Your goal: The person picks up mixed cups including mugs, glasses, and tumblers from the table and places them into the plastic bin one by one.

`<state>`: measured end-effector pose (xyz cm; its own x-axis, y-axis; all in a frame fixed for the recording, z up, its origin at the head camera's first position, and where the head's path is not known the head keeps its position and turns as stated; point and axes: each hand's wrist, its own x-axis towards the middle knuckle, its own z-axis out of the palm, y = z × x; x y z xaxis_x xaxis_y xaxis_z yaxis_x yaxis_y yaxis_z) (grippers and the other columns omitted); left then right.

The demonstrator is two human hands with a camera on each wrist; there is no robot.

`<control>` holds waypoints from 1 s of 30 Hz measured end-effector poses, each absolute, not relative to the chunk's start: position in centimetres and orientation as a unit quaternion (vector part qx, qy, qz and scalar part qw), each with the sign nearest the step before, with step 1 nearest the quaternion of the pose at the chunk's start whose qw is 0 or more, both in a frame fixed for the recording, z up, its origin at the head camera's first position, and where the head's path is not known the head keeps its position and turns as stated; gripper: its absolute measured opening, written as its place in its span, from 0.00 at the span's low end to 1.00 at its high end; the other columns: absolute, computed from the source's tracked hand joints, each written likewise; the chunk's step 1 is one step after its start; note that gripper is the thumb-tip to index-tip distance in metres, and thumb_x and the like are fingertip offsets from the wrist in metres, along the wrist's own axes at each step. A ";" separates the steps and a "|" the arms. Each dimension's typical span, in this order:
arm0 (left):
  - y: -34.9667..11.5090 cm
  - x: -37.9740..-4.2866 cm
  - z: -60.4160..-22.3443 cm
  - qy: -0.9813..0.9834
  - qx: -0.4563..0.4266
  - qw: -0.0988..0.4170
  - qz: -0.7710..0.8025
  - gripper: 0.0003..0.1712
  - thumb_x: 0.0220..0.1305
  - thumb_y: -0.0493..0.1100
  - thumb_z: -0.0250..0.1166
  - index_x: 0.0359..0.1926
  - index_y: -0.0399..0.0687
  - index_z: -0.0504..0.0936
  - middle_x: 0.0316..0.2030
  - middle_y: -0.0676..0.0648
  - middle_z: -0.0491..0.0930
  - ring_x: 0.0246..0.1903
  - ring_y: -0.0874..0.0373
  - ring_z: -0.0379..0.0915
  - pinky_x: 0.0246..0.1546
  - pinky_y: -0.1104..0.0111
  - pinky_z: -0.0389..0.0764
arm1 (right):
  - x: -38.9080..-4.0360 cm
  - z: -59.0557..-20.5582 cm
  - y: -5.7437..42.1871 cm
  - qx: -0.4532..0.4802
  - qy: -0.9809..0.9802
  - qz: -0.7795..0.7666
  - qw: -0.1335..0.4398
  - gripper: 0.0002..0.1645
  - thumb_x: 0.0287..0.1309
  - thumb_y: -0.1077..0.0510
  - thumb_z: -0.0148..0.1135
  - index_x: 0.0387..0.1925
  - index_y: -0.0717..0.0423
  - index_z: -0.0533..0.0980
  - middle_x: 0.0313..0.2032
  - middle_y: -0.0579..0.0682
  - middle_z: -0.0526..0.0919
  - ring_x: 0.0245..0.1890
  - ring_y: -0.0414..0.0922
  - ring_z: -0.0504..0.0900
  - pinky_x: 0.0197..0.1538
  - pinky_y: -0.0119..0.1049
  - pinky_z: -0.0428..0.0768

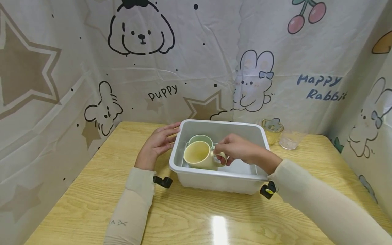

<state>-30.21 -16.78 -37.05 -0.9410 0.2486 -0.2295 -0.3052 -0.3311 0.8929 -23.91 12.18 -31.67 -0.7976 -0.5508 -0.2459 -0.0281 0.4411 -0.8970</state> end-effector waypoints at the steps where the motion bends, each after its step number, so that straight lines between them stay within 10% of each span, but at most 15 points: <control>1: -16.8 -30.2 -37.0 0.553 -0.027 0.169 0.816 0.29 0.75 0.36 0.60 0.74 0.42 0.69 0.56 0.49 0.76 0.49 0.55 0.78 0.47 0.66 0.84 | -23.9 -31.7 12.1 -0.183 0.808 -0.494 0.265 0.16 0.63 0.60 0.58 0.23 0.67 0.77 0.21 0.53 0.78 0.27 0.46 0.79 0.31 0.37 0.82; 11: -16.6 -30.2 -37.0 0.558 -0.034 0.172 0.811 0.28 0.75 0.36 0.60 0.73 0.43 0.69 0.57 0.50 0.75 0.52 0.54 0.75 0.60 0.59 0.78 | -24.3 -32.6 11.9 -0.201 0.794 -0.490 0.297 0.16 0.64 0.60 0.57 0.24 0.67 0.78 0.22 0.54 0.79 0.28 0.48 0.80 0.33 0.39 0.83; 30: -16.6 -30.2 -37.0 0.553 -0.032 0.172 0.814 0.29 0.76 0.36 0.59 0.74 0.43 0.68 0.58 0.49 0.75 0.53 0.54 0.76 0.53 0.63 0.83 | -24.5 -33.7 11.8 -0.212 0.787 -0.477 0.329 0.12 0.61 0.62 0.54 0.25 0.66 0.77 0.23 0.53 0.77 0.27 0.45 0.77 0.33 0.36 0.81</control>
